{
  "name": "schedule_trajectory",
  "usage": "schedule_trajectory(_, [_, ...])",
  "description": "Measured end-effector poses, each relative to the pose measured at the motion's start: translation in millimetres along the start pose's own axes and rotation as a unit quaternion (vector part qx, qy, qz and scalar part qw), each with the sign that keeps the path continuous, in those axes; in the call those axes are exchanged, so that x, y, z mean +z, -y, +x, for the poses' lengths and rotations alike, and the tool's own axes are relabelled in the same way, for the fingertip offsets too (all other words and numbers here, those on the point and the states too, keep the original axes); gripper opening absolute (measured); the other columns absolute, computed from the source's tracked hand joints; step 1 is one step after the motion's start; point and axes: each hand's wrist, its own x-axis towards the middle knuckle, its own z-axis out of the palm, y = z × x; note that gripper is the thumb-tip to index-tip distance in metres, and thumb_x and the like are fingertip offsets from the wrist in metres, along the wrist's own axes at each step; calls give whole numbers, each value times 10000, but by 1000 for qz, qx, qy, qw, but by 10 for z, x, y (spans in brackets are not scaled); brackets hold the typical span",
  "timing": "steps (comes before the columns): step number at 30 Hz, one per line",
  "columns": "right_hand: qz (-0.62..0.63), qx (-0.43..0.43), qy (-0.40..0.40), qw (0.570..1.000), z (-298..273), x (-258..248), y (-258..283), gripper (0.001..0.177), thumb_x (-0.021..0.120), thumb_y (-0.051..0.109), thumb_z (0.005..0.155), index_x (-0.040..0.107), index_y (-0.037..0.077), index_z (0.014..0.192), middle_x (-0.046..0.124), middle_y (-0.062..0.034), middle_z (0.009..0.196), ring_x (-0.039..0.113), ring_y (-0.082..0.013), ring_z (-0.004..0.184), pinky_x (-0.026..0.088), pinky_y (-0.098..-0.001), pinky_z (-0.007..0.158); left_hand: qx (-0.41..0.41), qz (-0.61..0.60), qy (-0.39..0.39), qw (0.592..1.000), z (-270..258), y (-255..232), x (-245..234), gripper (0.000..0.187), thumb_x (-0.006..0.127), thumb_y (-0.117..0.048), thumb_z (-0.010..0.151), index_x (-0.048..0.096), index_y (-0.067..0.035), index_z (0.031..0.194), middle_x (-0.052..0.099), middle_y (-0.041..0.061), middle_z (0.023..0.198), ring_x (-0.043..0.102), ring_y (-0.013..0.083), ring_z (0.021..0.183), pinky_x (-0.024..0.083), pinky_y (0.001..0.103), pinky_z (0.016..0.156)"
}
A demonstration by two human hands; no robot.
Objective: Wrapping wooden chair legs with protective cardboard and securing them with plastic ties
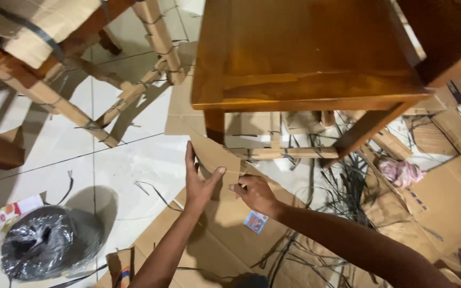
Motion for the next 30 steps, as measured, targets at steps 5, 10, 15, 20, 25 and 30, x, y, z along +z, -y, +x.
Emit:
schedule_trajectory(5, [-64, 15, -33, 997, 436, 193, -131, 198, 701, 221, 885, 684, 103, 727, 724, -160, 708, 726, -347, 675, 582, -452, 594, 20, 12, -8, 1000, 456, 322, -26, 1260, 932, -315, 746, 90, -71, 1651, 166, 308, 1660, 174, 534, 1513, 207, 680, 1206])
schedule_trajectory(10, [-40, 102, -27, 994, 696, 100, -307, 190, 675, 278, 925, 726, 104, 872, 763, -145, 823, 756, -335, 809, 596, -465, 756, 42, 30, -7, 999, 700, 248, -5, 1264, 935, -353, 730, 110, -88, 1651, 199, 278, 1661, 234, 484, 1523, 220, 602, 1242])
schedule_trajectory(15, [-28, 140, -9, 990, 774, -31, -386, 175, 646, 309, 951, 735, 161, 928, 778, -50, 821, 775, -253, 815, 595, -413, 781, 43, 4, 32, 999, 806, 205, 186, 1300, 935, -316, 707, 75, -133, 1664, 236, 271, 1656, 257, 486, 1515, 219, 582, 1253])
schedule_trajectory(20, [-32, 50, -61, 996, 716, -199, -86, 197, 674, 155, 918, 767, 168, 1090, 776, -151, 980, 745, -371, 974, 603, -473, 836, 5, -5, 5, 1000, 834, 362, 357, 1134, 976, -238, 652, 351, -157, 1595, 575, 199, 1443, 531, 419, 1364, 397, 562, 1165])
schedule_trajectory(25, [44, 45, -166, 984, 764, -376, 87, 216, 643, 99, 915, 657, 76, 1129, 713, -229, 1056, 683, -404, 1061, 520, -543, 958, -13, -25, 0, 1000, 961, 564, 377, 922, 990, -177, 580, 554, -232, 1390, 712, 80, 1185, 680, 298, 1159, 511, 501, 1023])
schedule_trajectory(30, [160, -38, -120, 979, 963, -504, 47, 474, 568, 282, 988, 438, 51, 1382, 534, -252, 1365, 452, -478, 1366, 352, -663, 1142, -31, -27, -2, 999, 986, 656, 429, 755, 965, -168, 530, 628, -290, 1194, 753, 6, 1031, 730, 230, 1046, 547, 456, 934])
